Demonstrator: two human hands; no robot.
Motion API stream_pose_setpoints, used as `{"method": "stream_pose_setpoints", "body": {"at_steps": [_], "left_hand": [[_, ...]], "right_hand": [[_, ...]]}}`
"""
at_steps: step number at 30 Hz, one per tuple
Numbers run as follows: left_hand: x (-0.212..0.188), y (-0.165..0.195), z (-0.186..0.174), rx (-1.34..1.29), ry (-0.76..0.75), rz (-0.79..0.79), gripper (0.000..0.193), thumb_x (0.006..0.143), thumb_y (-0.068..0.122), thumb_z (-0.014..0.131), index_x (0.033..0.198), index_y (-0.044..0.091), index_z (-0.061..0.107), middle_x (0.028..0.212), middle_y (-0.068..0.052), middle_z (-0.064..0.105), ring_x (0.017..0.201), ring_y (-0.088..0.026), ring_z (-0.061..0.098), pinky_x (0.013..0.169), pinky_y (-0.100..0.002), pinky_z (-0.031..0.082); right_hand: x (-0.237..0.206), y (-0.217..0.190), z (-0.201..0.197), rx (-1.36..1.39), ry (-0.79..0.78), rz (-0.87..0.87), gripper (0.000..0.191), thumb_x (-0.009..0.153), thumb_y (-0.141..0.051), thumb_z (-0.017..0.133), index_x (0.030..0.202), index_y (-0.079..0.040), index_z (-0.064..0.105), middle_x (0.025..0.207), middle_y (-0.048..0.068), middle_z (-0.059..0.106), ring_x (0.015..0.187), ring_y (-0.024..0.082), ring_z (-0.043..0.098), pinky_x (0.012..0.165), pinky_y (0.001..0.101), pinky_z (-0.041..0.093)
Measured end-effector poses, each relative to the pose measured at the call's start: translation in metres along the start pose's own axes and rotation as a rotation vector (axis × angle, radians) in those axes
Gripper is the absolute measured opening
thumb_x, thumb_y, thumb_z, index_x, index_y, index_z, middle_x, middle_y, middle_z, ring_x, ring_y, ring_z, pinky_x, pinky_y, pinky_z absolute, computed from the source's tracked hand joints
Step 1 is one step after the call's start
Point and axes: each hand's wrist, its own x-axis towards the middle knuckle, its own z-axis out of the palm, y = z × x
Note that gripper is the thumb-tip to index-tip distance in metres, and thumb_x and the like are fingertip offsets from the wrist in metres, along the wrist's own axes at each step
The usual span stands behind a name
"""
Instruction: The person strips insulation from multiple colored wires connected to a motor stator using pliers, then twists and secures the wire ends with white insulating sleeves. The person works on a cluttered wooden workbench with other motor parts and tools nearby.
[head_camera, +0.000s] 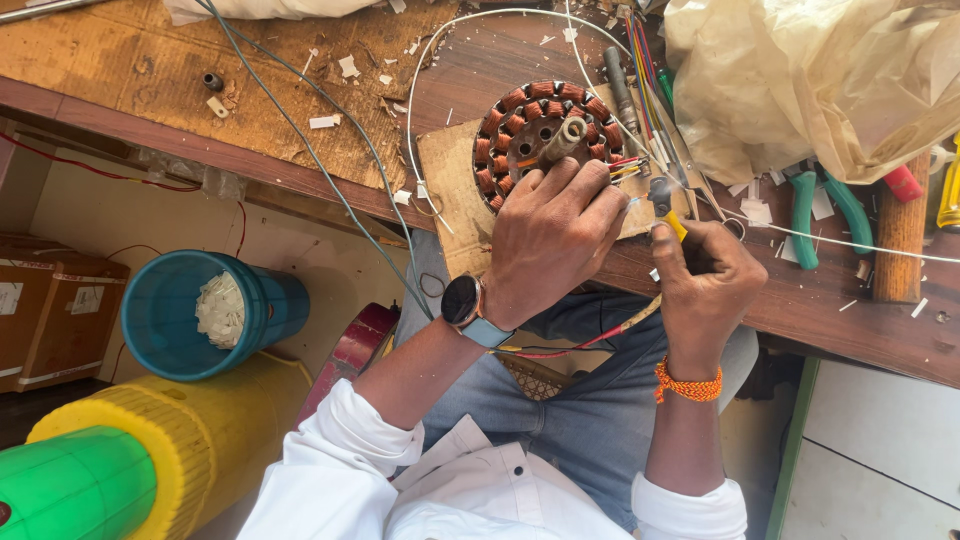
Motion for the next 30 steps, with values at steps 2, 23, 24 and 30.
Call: {"method": "stream_pose_setpoints", "body": {"at_steps": [2,23,24,30], "left_hand": [[0.0002,0.0003,-0.0004,0.006,0.009,0.004,0.013,0.095,0.02,0.075,0.099,0.007,0.073,0.106,-0.003,0.064,0.104,-0.021,0.061,0.085,-0.038,0.05],[0.0005,0.0012,-0.0006,0.013,0.021,0.011,0.013,0.095,0.019,0.074,0.1,0.007,0.072,0.107,-0.004,0.064,0.104,-0.021,0.062,0.085,-0.038,0.05],[0.0006,0.0013,-0.0007,0.013,0.022,0.01,0.013,0.095,0.019,0.074,0.1,0.007,0.072,0.107,-0.004,0.064,0.104,-0.021,0.062,0.085,-0.038,0.05],[0.0015,0.0019,-0.0013,0.0,0.007,0.007,0.013,0.094,0.019,0.075,0.096,0.007,0.07,0.102,-0.004,0.062,0.101,-0.022,0.061,0.085,-0.038,0.05]], "right_hand": [[-0.0001,0.0001,-0.0004,0.008,-0.004,-0.012,0.017,0.099,-0.012,0.082,0.097,0.002,0.074,0.076,-0.002,0.063,0.068,0.003,0.054,0.061,0.0207,0.041],[-0.0016,-0.0026,-0.0005,0.013,-0.003,-0.002,0.015,0.099,-0.01,0.081,0.098,0.003,0.074,0.075,-0.001,0.064,0.066,0.003,0.055,0.059,0.0205,0.041],[-0.0017,-0.0025,-0.0005,0.011,-0.001,0.003,0.015,0.099,-0.01,0.081,0.097,0.002,0.074,0.074,-0.001,0.064,0.065,0.003,0.056,0.058,0.0205,0.041],[-0.0022,-0.0017,-0.0017,-0.009,-0.002,-0.029,0.013,0.099,-0.01,0.081,0.099,0.002,0.075,0.077,-0.001,0.066,0.068,0.004,0.057,0.061,0.0209,0.042]]}}
